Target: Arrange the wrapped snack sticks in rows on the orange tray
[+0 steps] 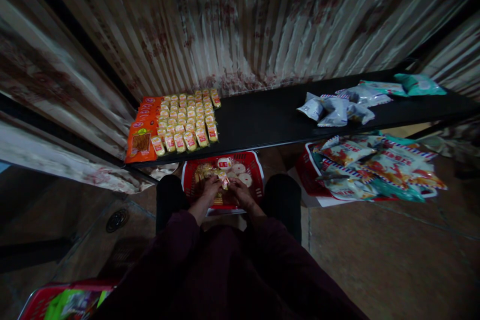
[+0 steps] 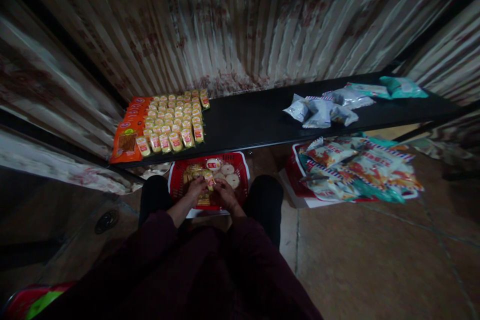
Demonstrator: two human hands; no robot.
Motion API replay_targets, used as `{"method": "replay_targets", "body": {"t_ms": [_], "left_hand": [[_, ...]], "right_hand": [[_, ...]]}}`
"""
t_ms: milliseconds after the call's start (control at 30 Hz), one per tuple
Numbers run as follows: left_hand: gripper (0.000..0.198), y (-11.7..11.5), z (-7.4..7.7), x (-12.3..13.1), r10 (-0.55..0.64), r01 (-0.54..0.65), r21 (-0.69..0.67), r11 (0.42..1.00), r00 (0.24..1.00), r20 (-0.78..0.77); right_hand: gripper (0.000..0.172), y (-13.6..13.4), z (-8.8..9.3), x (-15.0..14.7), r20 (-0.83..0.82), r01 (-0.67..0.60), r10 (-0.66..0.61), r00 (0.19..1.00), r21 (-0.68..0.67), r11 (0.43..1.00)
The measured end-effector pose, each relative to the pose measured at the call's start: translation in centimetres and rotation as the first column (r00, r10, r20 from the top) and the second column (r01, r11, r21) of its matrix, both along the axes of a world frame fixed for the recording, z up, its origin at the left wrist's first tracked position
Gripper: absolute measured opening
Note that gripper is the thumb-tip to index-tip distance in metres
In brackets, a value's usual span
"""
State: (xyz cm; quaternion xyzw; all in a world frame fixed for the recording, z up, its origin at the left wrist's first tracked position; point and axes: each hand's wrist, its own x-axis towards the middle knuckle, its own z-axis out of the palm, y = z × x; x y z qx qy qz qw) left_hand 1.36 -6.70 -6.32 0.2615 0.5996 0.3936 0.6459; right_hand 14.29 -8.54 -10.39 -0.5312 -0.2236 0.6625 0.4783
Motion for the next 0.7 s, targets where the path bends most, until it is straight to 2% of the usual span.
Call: {"method": "replay_targets", "body": {"t_ms": [267,467,700], "left_hand": [[0.018,0.5,0.7,-0.2,0.051,-0.051,0.004,0.999,0.998,0.034],[0.021,0.7,0.2,0.0,0.090,-0.091,-0.033,0.995,0.996,-0.010],[0.026,0.8,-0.3,0.2,0.099,-0.100,-0.028,0.995,0.994,-0.037]], "right_hand": [[0.052,-0.2,0.5,-0.5,-0.073,0.011,-0.015,0.997,-0.053,0.999],[0.053,-0.2,0.7,-0.4,-0.136,0.028,-0.039,0.990,-0.080,0.996],[0.055,-0.1,0.8,-0.6,-0.115,0.020,-0.029,0.993,-0.076,0.997]]}}
